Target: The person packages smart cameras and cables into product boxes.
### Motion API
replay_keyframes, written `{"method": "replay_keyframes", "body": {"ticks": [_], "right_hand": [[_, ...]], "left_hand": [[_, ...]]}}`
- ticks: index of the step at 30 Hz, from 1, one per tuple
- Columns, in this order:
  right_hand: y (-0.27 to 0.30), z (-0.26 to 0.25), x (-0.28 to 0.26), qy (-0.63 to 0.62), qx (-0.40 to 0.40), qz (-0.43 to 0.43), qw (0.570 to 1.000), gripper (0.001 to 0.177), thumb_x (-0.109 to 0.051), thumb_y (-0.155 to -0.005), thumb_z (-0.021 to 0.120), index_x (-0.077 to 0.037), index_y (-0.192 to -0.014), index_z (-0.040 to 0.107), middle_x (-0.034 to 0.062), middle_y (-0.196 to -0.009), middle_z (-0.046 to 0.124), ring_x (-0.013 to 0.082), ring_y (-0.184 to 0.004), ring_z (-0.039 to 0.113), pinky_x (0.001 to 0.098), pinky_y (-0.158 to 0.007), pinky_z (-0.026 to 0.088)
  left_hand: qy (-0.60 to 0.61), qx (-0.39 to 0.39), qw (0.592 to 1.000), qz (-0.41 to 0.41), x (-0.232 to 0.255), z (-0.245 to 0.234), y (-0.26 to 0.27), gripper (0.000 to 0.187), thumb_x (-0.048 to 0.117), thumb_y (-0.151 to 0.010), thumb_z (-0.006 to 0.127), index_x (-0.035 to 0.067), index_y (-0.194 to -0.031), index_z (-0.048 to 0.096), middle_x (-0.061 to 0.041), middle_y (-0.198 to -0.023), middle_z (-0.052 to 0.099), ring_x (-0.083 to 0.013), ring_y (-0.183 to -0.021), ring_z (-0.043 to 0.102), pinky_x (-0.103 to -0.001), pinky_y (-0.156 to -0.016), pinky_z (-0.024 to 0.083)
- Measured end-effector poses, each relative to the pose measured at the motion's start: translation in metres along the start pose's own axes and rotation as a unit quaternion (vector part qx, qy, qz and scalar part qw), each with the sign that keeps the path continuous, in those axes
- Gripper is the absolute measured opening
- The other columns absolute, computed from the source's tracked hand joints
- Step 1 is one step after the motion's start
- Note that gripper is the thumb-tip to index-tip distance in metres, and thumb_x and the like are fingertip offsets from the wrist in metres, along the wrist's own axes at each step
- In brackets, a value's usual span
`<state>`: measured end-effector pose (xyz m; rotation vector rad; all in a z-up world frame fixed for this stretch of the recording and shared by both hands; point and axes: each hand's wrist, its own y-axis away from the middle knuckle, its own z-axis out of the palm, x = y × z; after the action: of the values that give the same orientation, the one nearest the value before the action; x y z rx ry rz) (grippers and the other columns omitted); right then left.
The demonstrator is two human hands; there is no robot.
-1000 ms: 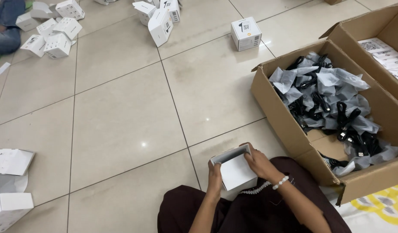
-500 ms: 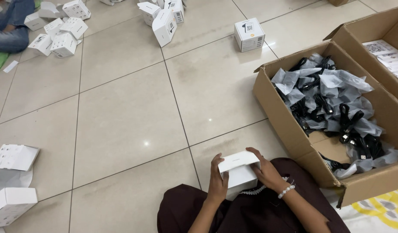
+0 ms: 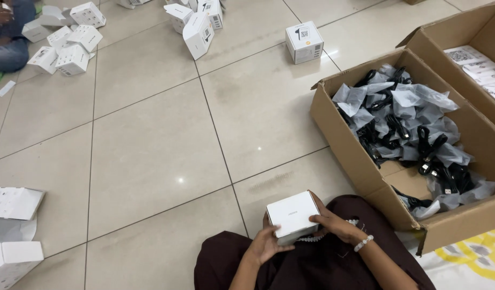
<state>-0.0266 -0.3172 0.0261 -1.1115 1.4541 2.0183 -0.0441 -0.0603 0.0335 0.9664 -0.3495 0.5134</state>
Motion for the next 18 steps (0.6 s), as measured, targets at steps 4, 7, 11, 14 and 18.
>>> {"method": "replay_keyframes", "body": {"ticks": [4,7,11,14,18], "right_hand": [[-0.016,-0.005,0.021,-0.005,0.025,-0.032,0.999,0.096,-0.044,-0.080,0.062,-0.025,-0.161,0.014,0.0065,-0.170,0.024,0.0352,-0.150,0.033,0.0582,-0.112,0.043],[-0.004,-0.002,0.026,0.103,0.075,-0.256,0.958,0.066,-0.046,-0.097,0.062,-0.012,-0.150,0.044,0.0132,-0.178,0.021,0.0331,-0.160,0.013,0.0504,-0.123,0.023],[0.068,0.000,-0.020,-0.009,0.310,-0.372,0.875,0.093,-0.043,-0.082,0.075,-0.013,-0.157,0.029,0.0147,-0.158,0.040,0.0331,-0.149,0.035,0.0491,-0.117,0.035],[0.115,-0.023,0.003,-0.154,0.414,-0.395,0.805,0.088,-0.034,-0.086,0.071,-0.009,-0.159,0.028,0.0147,-0.157,0.041,0.0307,-0.147,0.039,0.0460,-0.115,0.038],[0.214,-0.044,0.014,-0.293,0.524,-0.410,0.686,0.092,-0.016,-0.086,0.068,-0.013,-0.165,0.020,0.0123,-0.148,0.044,0.0251,-0.133,0.048,0.0402,-0.107,0.046]], "left_hand": [[0.209,0.017,0.978,0.015,-0.020,-0.039,-0.049,0.110,0.069,-0.077,0.058,0.000,-0.156,0.026,-0.031,-0.150,0.041,-0.0486,-0.135,0.044,-0.065,-0.094,0.046],[0.179,0.000,0.980,0.088,-0.045,-0.046,-0.075,0.094,0.051,-0.089,0.069,-0.004,-0.158,0.036,-0.029,-0.154,0.047,-0.0447,-0.141,0.047,-0.054,-0.106,0.049],[0.062,-0.006,0.985,0.161,-0.024,0.062,-0.032,0.111,0.039,-0.074,0.075,0.022,-0.157,0.004,-0.015,-0.153,0.037,-0.0309,-0.145,0.038,-0.051,-0.116,0.044],[-0.091,-0.039,0.954,0.282,-0.025,0.151,-0.022,0.131,0.030,-0.074,0.079,0.025,-0.151,-0.026,-0.015,-0.155,0.027,-0.0274,-0.148,0.034,-0.048,-0.119,0.040],[-0.291,-0.253,0.866,0.318,-0.078,0.248,-0.041,0.116,0.027,-0.094,0.076,-0.001,-0.161,-0.014,-0.028,-0.163,0.033,-0.0355,-0.147,0.045,-0.045,-0.123,0.038]]}}
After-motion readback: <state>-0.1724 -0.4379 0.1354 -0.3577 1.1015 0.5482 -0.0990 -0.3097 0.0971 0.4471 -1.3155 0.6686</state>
